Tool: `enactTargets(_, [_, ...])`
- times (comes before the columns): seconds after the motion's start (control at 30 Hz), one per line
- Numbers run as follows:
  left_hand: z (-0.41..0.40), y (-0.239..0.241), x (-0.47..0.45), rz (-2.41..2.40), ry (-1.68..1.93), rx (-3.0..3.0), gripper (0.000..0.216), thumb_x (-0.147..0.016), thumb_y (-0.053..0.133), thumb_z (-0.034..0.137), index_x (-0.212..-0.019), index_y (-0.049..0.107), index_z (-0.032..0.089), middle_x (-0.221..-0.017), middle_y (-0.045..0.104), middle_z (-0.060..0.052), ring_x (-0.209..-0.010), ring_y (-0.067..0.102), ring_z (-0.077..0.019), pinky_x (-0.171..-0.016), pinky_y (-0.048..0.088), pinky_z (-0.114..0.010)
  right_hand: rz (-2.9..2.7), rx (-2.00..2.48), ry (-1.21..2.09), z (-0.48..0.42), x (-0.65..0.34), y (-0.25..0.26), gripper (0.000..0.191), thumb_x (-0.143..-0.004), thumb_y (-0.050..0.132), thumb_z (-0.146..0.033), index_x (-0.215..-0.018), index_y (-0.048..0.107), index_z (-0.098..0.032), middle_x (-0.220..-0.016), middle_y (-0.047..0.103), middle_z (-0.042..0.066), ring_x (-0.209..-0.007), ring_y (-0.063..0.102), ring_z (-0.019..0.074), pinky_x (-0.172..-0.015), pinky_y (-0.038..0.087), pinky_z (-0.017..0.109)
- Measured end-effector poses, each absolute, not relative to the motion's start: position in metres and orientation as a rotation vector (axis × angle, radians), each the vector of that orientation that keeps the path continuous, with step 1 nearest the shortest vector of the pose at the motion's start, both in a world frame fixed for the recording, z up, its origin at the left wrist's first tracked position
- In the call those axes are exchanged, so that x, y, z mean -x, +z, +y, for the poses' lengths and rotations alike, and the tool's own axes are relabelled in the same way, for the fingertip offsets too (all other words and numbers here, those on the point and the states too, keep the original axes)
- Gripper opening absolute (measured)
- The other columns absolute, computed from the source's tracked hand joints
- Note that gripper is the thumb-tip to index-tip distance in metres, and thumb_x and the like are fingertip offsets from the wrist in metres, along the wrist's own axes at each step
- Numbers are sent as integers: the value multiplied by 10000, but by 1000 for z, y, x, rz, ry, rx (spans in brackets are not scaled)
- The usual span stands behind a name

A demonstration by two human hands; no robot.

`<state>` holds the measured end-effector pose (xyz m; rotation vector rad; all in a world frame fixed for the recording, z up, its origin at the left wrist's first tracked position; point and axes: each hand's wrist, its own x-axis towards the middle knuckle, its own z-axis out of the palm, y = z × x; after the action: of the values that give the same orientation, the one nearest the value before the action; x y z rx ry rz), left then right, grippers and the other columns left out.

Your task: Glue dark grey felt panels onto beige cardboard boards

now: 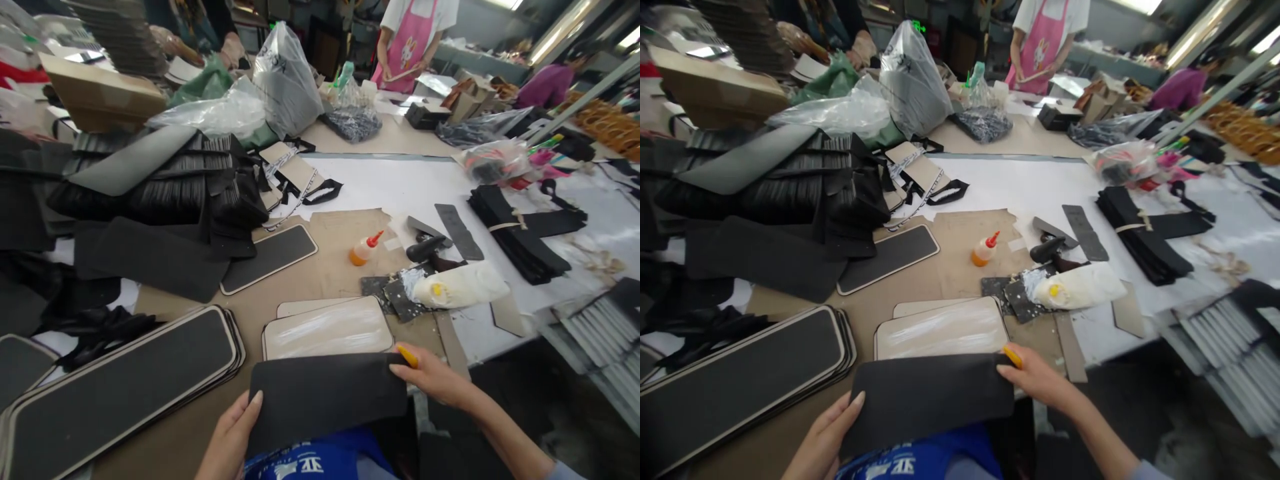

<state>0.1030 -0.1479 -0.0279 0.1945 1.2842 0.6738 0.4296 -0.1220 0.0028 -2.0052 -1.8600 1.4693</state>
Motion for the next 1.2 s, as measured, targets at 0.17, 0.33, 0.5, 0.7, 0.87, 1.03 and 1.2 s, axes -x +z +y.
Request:
enactTargets(0.17, [-128, -53, -111, 1489, 622, -592, 347, -588, 624, 465, -756, 640, 161, -648, 644, -10, -630, 564, -162, -624, 446, -273, -1775, 2237, 1051, -94, -444, -31, 232, -752, 456, -408, -654, 461, -198, -637, 543, -21, -616, 516, 136, -568, 371, 225])
enactTargets(0.33, [-102, -71, -112, 1854, 414, -1083, 332, -634, 522, 507, -542, 557, 190, -448, 481, 40, -492, 440, -130, -497, 322, -242, -2053, 2555, 533, -61, -443, -63, 260, -790, 439, -458, -748, 517, -213, -637, 589, 14, -634, 571, 178, -535, 331, 241])
enactTargets(0.5, [-98, -70, -118, 1933, 374, -1149, 313, -668, 468, 494, -566, 547, 208, -471, 507, 37, -501, 465, -140, -511, 324, -244, -2184, 2538, 475, -54, -441, -79, 287, -815, 394, -482, -797, 522, -227, -702, 629, 30, -659, 597, 180, -518, 323, 236])
enactTargets(0.7, [-103, -73, -122, 1930, 541, -1036, 246, -635, 532, 443, -619, 527, 198, -564, 557, 20, -566, 516, -146, -569, 385, -256, -2298, 2363, 582, -56, -451, -83, 207, -831, 394, -392, -794, 493, -214, -718, 621, 30, -667, 599, 179, -544, 338, 239])
enactTargets(0.87, [-105, -79, -122, 1973, 621, -972, 249, -616, 565, 432, -661, 516, 192, -571, 543, 26, -560, 516, -140, -570, 404, -261, -2387, 2327, 601, -55, -453, -86, 195, -835, 377, -379, -774, 479, -224, -667, 602, 20, -612, 586, 177, -504, 309, 241])
enactTargets(1.03, [-106, -81, -121, 1958, 635, -953, 272, -608, 566, 456, -656, 508, 194, -580, 549, 25, -571, 522, -143, -578, 403, -263, -2385, 2319, 567, -54, -448, -86, 197, -842, 366, -362, -770, 467, -210, -692, 601, 35, -639, 584, 175, -526, 326, 239])
enactTargets(1.2, [-104, -79, -119, 1989, 561, -988, 303, -603, 551, 498, -646, 514, 201, -584, 569, 18, -577, 531, -158, -584, 387, -271, -2335, 2267, 644, -54, -446, -84, 182, -846, 352, -311, -771, 468, -191, -700, 593, 35, -653, 576, 158, -574, 351, 230])
